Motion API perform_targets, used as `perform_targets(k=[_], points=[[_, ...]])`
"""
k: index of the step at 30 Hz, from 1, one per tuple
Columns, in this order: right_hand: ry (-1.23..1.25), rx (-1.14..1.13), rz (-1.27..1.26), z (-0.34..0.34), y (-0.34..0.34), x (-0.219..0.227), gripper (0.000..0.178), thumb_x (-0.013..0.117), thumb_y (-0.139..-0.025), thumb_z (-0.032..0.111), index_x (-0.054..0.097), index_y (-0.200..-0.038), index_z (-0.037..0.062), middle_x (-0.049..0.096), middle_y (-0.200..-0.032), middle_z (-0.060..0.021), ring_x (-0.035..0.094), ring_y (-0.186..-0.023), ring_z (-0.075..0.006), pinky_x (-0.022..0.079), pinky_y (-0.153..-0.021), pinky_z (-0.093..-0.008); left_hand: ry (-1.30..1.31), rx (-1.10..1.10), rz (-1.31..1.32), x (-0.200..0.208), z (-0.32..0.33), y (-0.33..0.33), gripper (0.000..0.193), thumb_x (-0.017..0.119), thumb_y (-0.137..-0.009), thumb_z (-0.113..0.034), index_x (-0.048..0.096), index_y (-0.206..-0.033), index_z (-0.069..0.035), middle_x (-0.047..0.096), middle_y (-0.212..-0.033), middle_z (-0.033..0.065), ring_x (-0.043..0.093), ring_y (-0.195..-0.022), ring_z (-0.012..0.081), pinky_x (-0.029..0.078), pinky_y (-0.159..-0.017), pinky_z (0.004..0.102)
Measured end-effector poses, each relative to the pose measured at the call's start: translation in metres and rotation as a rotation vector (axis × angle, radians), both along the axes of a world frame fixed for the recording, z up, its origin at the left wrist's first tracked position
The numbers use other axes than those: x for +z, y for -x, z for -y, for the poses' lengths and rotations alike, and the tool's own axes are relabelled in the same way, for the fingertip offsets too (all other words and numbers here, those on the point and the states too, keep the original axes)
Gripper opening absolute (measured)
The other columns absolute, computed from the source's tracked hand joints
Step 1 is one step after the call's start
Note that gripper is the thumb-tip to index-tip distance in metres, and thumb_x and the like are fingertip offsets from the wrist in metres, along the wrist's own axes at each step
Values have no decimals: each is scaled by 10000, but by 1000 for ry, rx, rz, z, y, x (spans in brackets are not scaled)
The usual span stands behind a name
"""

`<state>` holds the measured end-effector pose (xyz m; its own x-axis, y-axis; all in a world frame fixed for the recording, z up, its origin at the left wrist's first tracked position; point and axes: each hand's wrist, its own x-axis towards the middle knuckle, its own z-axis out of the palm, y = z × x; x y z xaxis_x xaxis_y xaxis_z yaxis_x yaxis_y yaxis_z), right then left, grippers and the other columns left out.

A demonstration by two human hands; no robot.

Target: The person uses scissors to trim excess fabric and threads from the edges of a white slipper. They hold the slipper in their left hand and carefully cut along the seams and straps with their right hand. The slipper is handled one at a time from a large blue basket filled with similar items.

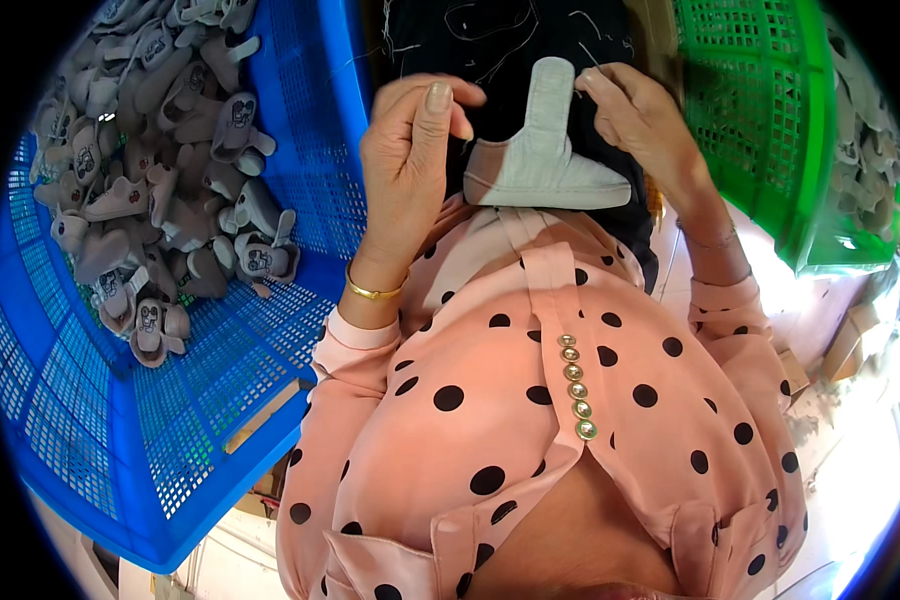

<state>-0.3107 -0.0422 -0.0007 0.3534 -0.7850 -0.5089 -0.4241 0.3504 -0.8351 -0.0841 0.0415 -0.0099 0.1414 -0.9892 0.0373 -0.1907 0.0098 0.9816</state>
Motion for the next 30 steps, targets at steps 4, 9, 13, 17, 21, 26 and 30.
perform_targets(k=[4,9,13,17,21,26,30], points=[[66,-70,-76,-2,-6,-17,389,625,-936,365,601,-932,-23,488,-639,12,441,-580,-50,390,-537,-229,281,177,771,2,26,4,309,664,-886,-142,621,-1178,-49,615,-1223,126,485,-1220,281,356,-1042,373],[14,-65,-36,-7,-5,-12,326,620,-940,295,599,-935,-30,504,-648,16,452,-588,-48,394,-541,-219,-235,-101,101,-1,20,31,500,677,-897,-169,500,-1329,10,668,-1155,168,666,-1017,225,509,-882,295],[-62,-99,113,-13,-4,1,249,628,-934,226,603,-956,-20,507,-661,31,443,-597,-32,383,-539,-201,-397,-187,-236,-12,19,44,423,671,-915,-169,546,-1273,20,697,-1030,96,667,-880,139,521,-792,242],[102,-97,51,-22,3,9,186,665,-908,184,609,-968,16,553,-664,-3,471,-557,-76,409,-535,-220,-495,-195,-593,-4,14,42,273,669,-917,-161,652,-1135,1,690,-911,27,618,-787,63,497,-717,199],[784,126,-230,-26,15,31,294,745,-831,292,589,-860,45,605,-681,-103,574,-544,-244,441,-492,-296,-556,-164,-594,7,8,34,190,674,-910,-145,703,-1035,-6,671,-824,0,572,-711,39,451,-646,176],[1035,419,-560,-30,14,47,397,749,-802,369,489,-723,79,494,-554,-59,513,-481,-262,396,-434,-330,-587,-97,-624,17,2,36,176,680,-908,-169,720,-985,-16,648,-761,-22,530,-659,24,404,-594,165],[1098,464,-618,-26,13,49,421,753,-789,382,463,-698,91,452,-530,-54,485,-459,-248,381,-429,-327,-605,-111,-587,17,0,33,173,680,-910,-183,723,-965,-25,643,-749,-30,526,-650,18,399,-586,165]])
